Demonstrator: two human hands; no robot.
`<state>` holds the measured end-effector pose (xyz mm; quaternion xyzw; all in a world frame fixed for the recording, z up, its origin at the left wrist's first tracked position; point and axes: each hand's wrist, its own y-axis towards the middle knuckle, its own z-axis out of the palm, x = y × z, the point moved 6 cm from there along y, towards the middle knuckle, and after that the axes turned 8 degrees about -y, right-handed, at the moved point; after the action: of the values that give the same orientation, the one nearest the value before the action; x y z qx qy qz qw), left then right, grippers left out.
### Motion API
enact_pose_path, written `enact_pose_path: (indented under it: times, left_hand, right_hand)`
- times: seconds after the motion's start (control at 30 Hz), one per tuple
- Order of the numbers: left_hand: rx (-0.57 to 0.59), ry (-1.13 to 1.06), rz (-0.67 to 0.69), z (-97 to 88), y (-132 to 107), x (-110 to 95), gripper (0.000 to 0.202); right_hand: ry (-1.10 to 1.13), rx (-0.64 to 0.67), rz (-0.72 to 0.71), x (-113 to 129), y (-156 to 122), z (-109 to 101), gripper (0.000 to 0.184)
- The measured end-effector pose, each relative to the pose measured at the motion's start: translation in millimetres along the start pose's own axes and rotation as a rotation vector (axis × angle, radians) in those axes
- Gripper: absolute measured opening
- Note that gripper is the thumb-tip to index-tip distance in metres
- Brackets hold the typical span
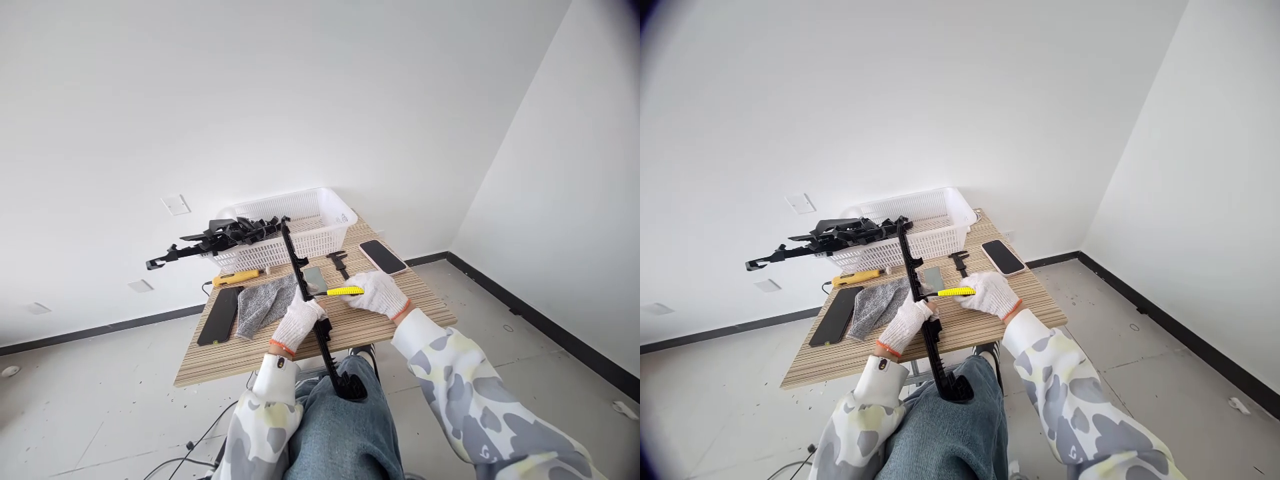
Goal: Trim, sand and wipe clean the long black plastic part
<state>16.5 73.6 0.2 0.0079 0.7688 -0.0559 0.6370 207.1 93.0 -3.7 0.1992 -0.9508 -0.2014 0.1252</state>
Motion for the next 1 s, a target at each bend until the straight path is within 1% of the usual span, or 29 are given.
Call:
enact_pose_path:
  times: [0.07,0.13,0.2,0.27,0.33,0.4,0.5,0.57,0.63,0.7,0.87,1.0]
  left_hand:
    - [0.052,-0.069,0.039,2.5,-3,0,0.044]
    - [0.066,-0.114,0.065,2.8,-5,-1,0.048]
    - [0.035,-0.122,0.072,1.0,-5,-1,0.052]
    - [-0.008,-0.092,0.057,-0.7,-5,-2,0.055]
    - [-0.031,-0.053,0.030,-1.1,-4,-2,0.057]
    - [-0.023,-0.038,0.019,0.2,-3,-1,0.058]
    - [0.009,-0.059,0.062,2.6,-2,-1,0.059]
    - [0.015,-0.074,0.098,2.6,0,0,0.061]
    - [0.012,-0.075,0.106,2.2,1,3,0.064]
    - [0.016,-0.072,0.099,2.8,2,5,0.066]
    - [0.030,-0.104,0.054,8.3,2,7,0.073]
    - [0.028,-0.115,0.051,10.0,1,3,0.071]
  right_hand:
    - [-0.014,0.013,-0.068,6,-3,5,0.028]
    - [-0.006,0.018,-0.115,12,-4,9,0.032]
    - [0.004,0.011,-0.126,16,-4,11,0.040]
    - [0.015,-0.004,-0.105,17,-3,11,0.043]
    - [0.031,-0.005,-0.075,16,-2,10,0.041]
    - [0.051,0.029,-0.056,16,-1,10,0.035]
    - [0.049,0.115,-0.046,19,0,14,0.022]
    - [0.026,0.159,-0.046,23,2,15,0.017]
    - [0.009,0.176,-0.043,27,5,15,0.017]
    - [0.006,0.164,-0.028,29,7,13,0.016]
    - [0.002,0.147,0.006,28,8,10,0.017]
    - [0.000,0.154,0.012,27,9,11,0.016]
